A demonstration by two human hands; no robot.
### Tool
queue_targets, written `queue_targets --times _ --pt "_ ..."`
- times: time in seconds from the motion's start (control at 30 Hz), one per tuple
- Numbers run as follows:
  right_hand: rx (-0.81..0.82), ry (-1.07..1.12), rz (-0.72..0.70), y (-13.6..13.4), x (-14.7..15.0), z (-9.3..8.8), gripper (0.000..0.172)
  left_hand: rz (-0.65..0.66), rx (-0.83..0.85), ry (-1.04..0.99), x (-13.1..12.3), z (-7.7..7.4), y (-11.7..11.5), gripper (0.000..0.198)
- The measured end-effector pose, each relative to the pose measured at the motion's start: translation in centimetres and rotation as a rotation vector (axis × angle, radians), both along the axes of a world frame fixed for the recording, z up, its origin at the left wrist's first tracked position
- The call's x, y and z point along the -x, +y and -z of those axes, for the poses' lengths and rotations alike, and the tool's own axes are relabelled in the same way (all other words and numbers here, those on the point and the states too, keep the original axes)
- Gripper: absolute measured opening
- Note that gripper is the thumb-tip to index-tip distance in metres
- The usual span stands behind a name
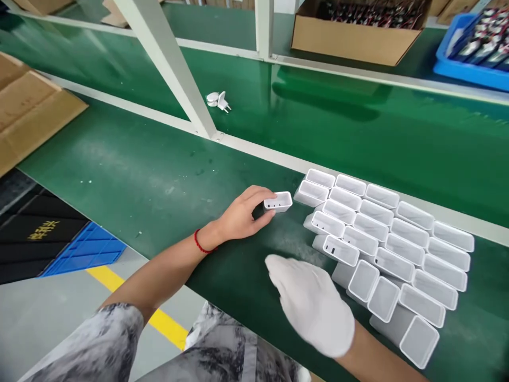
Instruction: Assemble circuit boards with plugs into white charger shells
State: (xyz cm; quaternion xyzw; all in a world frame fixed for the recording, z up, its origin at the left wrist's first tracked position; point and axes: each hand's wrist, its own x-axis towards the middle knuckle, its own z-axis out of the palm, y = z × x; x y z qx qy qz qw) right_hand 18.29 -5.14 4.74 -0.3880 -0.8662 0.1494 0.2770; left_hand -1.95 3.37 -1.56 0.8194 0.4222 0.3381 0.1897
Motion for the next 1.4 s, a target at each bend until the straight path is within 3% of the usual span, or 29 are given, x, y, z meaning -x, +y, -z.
queue_targets --times 0.1,0.23,0.4,0.5,0.6,0.8,0.97,1.17,1.33,1.4 --pt "0.082 -0.065 0.006 -0.1 0.0 0.7 0.029 0.004 0.011 -0.007 0.0 0.1 0.0 0.027" --pt "0.089 0.157 0.055 -0.7 -0.4 1.2 0.018 0.027 0.056 0.021 0.0 0.1 0.0 0.027" --pt "0.150 -0.059 0.042 -0.4 0.0 2.0 0.025 0.028 0.078 0.042 -0.1 0.1 0.0 0.026" --pt "0.207 0.074 0.122 -0.8 -0.3 1.9 0.018 0.034 0.069 0.051 -0.1 0.1 0.0 0.025" --pt "0.148 0.215 0.155 -1.0 -0.6 1.8 0.013 0.049 0.070 0.053 -0.1 0.1 0.1 0.027" --pt "0.113 -0.102 0.073 0.2 0.2 2.1 0.022 0.039 0.095 0.059 -0.2 0.0 0.1 0.026" --pt "0.065 -0.087 0.094 -0.3 -0.7 0.8 0.024 0.046 0.104 0.062 -0.3 -0.1 0.0 0.028" --pt "-0.079 0.014 -0.085 -0.6 -1.5 0.0 0.036 0.054 0.099 0.050 -0.3 0.1 0.1 0.028" --pt "0.007 -0.156 0.059 0.0 0.1 1.5 0.025 0.053 0.072 0.026 -0.3 0.3 0.0 0.028" --pt "0.013 -0.136 0.050 0.1 0.3 2.2 0.026 0.056 0.069 0.027 -0.3 0.3 0.0 0.028"
